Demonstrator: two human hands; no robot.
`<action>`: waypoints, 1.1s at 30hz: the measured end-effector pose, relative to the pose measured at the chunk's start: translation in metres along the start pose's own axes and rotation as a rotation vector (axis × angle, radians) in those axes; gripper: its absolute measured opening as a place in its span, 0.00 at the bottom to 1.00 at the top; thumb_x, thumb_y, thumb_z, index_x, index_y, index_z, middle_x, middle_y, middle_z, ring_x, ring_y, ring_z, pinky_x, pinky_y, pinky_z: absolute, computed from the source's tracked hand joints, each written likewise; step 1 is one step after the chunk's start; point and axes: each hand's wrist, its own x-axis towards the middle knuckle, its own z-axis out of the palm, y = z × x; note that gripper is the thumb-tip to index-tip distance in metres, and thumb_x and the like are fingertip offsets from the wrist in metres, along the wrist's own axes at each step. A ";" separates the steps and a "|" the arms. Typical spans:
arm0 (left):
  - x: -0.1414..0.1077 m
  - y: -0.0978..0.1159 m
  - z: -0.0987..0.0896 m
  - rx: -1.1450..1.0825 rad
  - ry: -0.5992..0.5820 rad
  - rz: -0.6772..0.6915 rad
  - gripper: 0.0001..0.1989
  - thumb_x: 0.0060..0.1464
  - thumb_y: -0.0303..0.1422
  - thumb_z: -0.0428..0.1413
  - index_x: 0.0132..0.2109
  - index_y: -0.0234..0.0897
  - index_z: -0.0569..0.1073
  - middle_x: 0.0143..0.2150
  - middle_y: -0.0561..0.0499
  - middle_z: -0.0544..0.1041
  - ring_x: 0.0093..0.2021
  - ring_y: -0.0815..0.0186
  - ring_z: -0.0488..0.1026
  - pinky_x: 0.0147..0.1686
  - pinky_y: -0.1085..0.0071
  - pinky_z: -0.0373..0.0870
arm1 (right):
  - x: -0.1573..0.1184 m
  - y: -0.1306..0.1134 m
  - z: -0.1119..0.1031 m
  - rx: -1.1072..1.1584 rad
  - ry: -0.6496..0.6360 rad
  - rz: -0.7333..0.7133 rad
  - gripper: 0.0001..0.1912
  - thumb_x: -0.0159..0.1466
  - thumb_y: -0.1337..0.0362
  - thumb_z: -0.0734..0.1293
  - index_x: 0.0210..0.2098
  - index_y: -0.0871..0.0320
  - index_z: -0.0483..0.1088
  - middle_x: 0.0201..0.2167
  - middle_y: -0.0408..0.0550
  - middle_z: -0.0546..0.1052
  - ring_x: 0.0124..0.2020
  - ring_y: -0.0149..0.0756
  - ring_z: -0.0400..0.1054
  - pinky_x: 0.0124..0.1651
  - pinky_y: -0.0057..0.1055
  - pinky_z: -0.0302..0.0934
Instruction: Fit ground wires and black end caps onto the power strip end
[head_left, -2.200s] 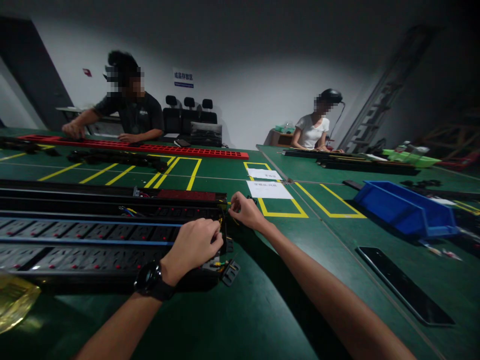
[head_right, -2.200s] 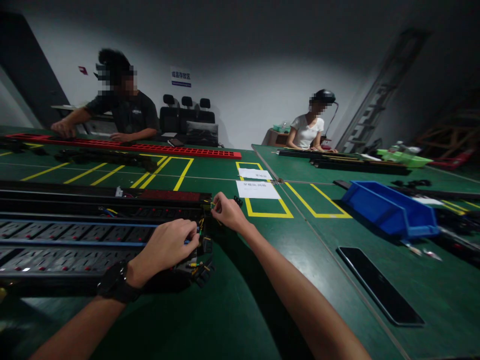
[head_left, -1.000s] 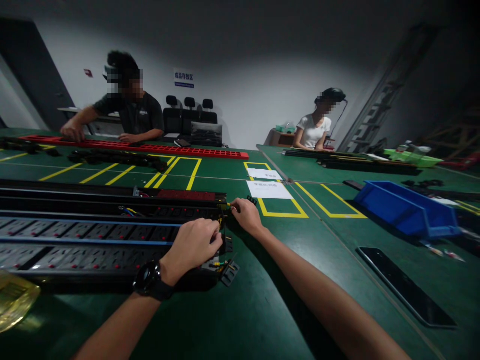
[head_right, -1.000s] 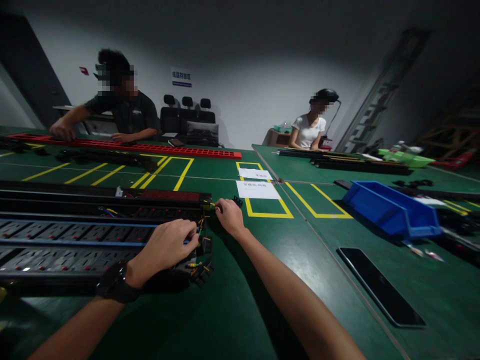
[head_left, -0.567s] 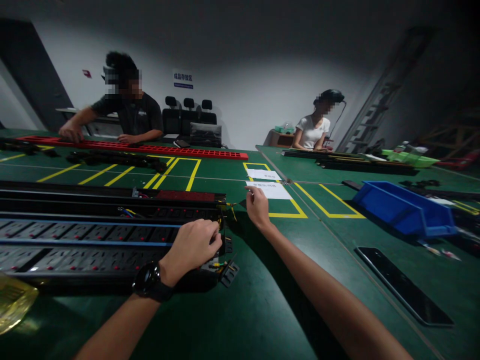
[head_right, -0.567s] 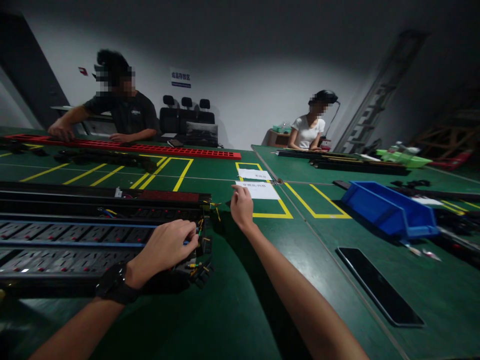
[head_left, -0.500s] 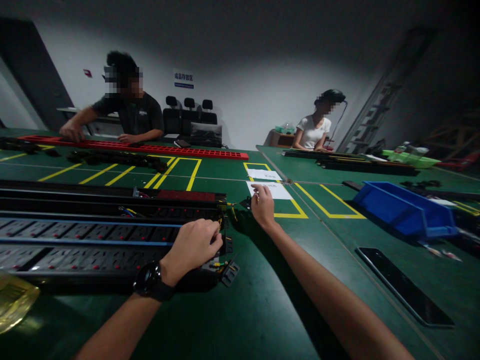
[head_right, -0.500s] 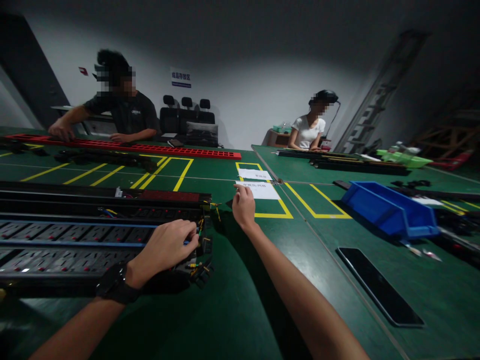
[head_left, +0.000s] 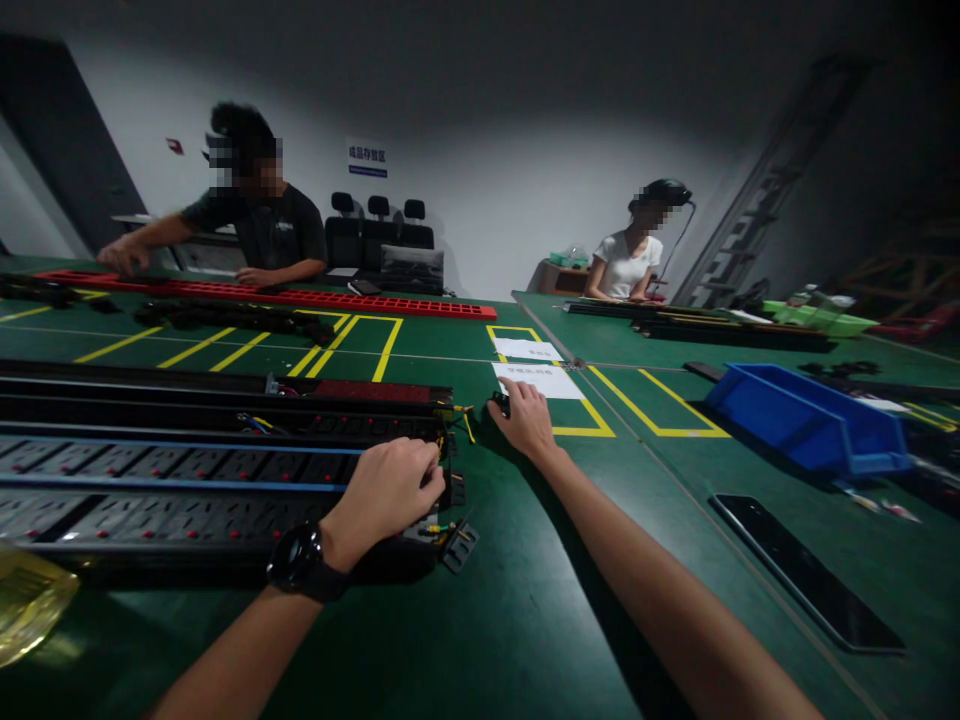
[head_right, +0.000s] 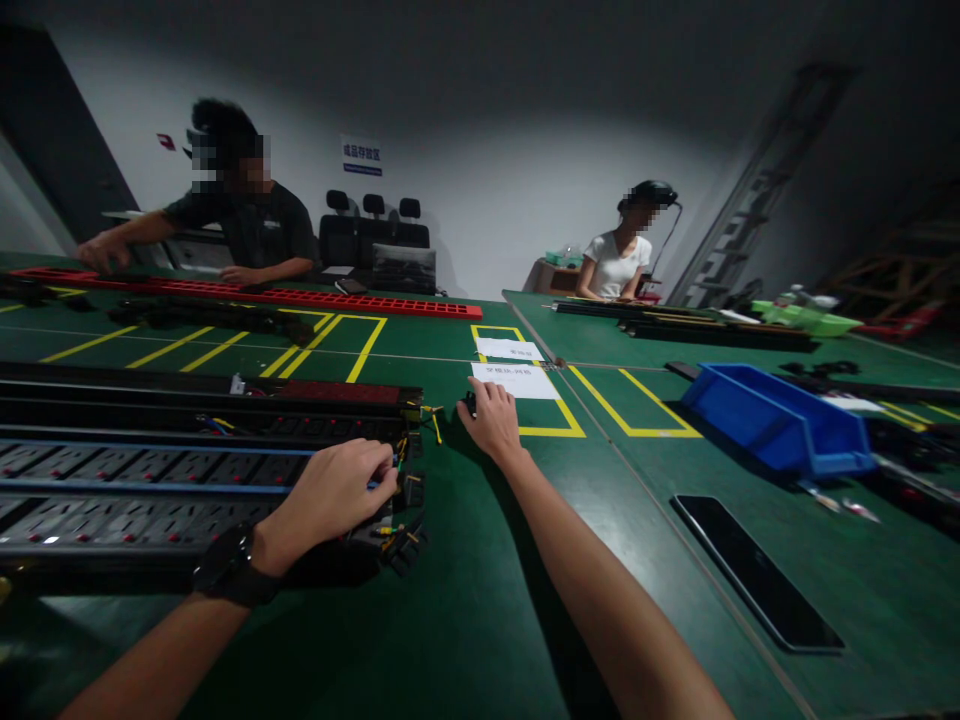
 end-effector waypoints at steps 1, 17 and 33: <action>0.000 0.000 0.000 0.000 0.001 0.001 0.10 0.64 0.31 0.51 0.33 0.39 0.70 0.31 0.51 0.75 0.34 0.62 0.73 0.34 0.66 0.64 | 0.000 0.000 -0.001 0.003 0.051 -0.007 0.25 0.73 0.56 0.61 0.65 0.61 0.68 0.55 0.60 0.78 0.56 0.52 0.68 0.58 0.43 0.59; 0.000 0.003 -0.004 0.005 -0.036 -0.017 0.09 0.64 0.30 0.51 0.34 0.39 0.71 0.33 0.49 0.77 0.36 0.61 0.75 0.36 0.67 0.66 | 0.000 0.006 0.002 -0.006 -0.227 0.208 0.33 0.71 0.62 0.64 0.72 0.63 0.57 0.54 0.66 0.80 0.56 0.55 0.73 0.56 0.45 0.62; -0.001 0.002 -0.002 -0.011 0.003 -0.005 0.09 0.63 0.30 0.51 0.33 0.38 0.70 0.32 0.50 0.76 0.35 0.62 0.74 0.35 0.67 0.65 | 0.000 -0.022 -0.005 0.158 -0.254 0.029 0.29 0.71 0.62 0.63 0.70 0.60 0.62 0.41 0.53 0.84 0.44 0.49 0.77 0.50 0.39 0.67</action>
